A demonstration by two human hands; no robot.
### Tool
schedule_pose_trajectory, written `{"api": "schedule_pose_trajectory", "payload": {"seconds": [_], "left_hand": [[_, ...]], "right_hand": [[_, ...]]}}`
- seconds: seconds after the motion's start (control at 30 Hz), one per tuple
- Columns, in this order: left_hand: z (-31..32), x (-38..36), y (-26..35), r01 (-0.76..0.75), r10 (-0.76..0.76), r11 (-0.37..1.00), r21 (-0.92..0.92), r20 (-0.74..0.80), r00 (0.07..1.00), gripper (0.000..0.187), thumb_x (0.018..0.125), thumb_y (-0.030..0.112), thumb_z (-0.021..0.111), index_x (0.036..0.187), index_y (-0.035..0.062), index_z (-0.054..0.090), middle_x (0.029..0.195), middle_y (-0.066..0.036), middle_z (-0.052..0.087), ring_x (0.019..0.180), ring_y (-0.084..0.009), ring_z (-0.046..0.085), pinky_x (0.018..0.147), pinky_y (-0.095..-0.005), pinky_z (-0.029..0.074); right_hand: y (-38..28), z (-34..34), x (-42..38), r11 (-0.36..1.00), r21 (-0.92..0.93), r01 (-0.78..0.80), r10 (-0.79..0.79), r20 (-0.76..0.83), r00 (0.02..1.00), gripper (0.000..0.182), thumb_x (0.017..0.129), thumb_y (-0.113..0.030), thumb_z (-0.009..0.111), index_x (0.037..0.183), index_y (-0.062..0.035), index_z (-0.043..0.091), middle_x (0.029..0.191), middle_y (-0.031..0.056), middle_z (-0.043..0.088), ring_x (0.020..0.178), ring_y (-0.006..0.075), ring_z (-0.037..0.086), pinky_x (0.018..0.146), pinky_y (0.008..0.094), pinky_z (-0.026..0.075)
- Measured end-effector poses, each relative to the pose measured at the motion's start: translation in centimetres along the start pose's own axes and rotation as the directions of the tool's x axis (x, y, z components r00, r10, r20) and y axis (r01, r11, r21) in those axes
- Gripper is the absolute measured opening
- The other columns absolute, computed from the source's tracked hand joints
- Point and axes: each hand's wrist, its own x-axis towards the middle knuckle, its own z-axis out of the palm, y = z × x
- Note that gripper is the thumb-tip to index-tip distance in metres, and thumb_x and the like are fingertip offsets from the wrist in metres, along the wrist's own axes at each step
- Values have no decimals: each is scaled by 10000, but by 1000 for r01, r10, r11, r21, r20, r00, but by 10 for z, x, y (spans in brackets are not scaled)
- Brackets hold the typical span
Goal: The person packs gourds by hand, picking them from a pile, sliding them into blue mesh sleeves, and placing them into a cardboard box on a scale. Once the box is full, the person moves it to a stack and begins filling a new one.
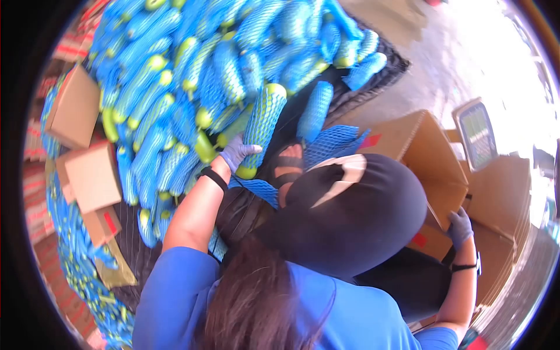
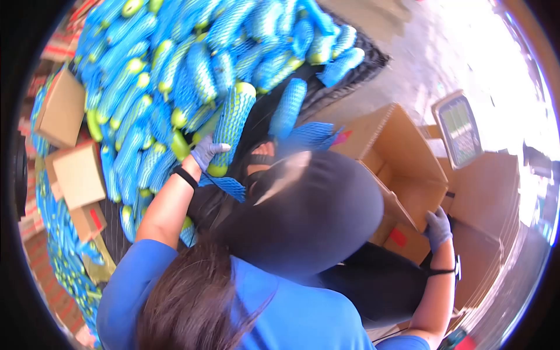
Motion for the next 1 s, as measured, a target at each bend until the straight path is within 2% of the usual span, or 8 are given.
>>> {"api": "schedule_pose_trajectory", "payload": {"seconds": [0.17, 0.5, 0.6, 0.63, 0.83, 0.87, 0.93, 1.0], "left_hand": [[8, -140, 39, -150, 124, 939, -309, -101, 987, 748, 677, 327, 823, 1313, 65, 529, 1146, -72, 629, 1039, -193, 610, 913, -345, 507], [-6, -448, -48, -106, -165, 931, -349, -661, 732, 926, 611, 187, 863, 1400, 39, 401, 1192, -80, 589, 1071, -210, 588, 938, -372, 482], [17, -494, -142, 68, -349, 936, -347, -878, 327, 755, 665, 28, 785, 1331, 66, 430, 1115, -107, 607, 1000, -258, 609, 870, -433, 510], [26, -497, -155, 147, -401, 915, -375, -884, 240, 745, 669, -19, 778, 1322, 68, 429, 1122, -119, 613, 1001, -274, 613, 861, -446, 512], [54, -470, -226, 376, -682, 656, -655, -727, -77, 886, 634, 80, 862, 1378, 59, 380, 1264, -166, 585, 1130, -299, 597, 959, -445, 482], [49, -464, -233, 376, -683, 660, -651, -728, -63, 886, 634, 80, 862, 1378, 59, 380, 1264, -166, 585, 1130, -299, 597, 959, -445, 482], [34, -455, -246, 663, -628, 353, -660, -693, -355, 915, 634, 167, 875, 1399, 87, 380, 1333, -179, 544, 1177, -334, 584, 969, -455, 489], [41, -432, -155, 816, -417, 298, -496, -836, -356, 915, 666, 262, 857, 1428, 117, 371, 1396, -183, 488, 1244, -356, 534, 991, -459, 479]], "right_hand": [[30, -69, 59, 937, -336, 92, -103, -15, 995, 526, 936, -324, 643, 1377, -96, 468, 1173, 80, 613, 1019, 226, 611, 815, 368, 524], [-58, -22, 90, 996, -57, -69, 71, 33, 997, 505, 943, -360, 628, 1375, -132, 503, 1276, 83, 593, 1134, 261, 592, 950, 411, 516], [-60, -38, 121, 966, 134, -219, 198, 156, 968, 506, 945, -379, 620, 1355, -100, 518, 1239, 76, 623, 1123, 264, 605, 951, 411, 515], [-45, -56, 144, 1000, 26, -11, 4, 270, 963, 501, 944, -362, 618, 1350, -86, 521, 1236, 83, 628, 1124, 275, 608, 946, 415, 519], [-5, -169, 227, 923, -257, 286, -154, 433, 888, 420, 932, -275, 596, 1297, -71, 555, 1216, 107, 637, 1119, 290, 616, 929, 410, 523], [-6, -172, 224, 916, -297, 271, -132, 415, 900, 403, 915, -252, 607, 1272, -68, 572, 1210, 112, 637, 1104, 285, 620, 916, 396, 522], [-7, -173, 224, 897, -370, 241, -90, 380, 920, 371, 879, -205, 628, 1221, -63, 605, 1197, 123, 637, 1074, 274, 629, 890, 370, 520], [-21, -163, 213, 882, -413, 229, -71, 362, 929, 356, 861, -181, 638, 1195, -60, 622, 1191, 128, 637, 1060, 268, 634, 877, 357, 519]]}}
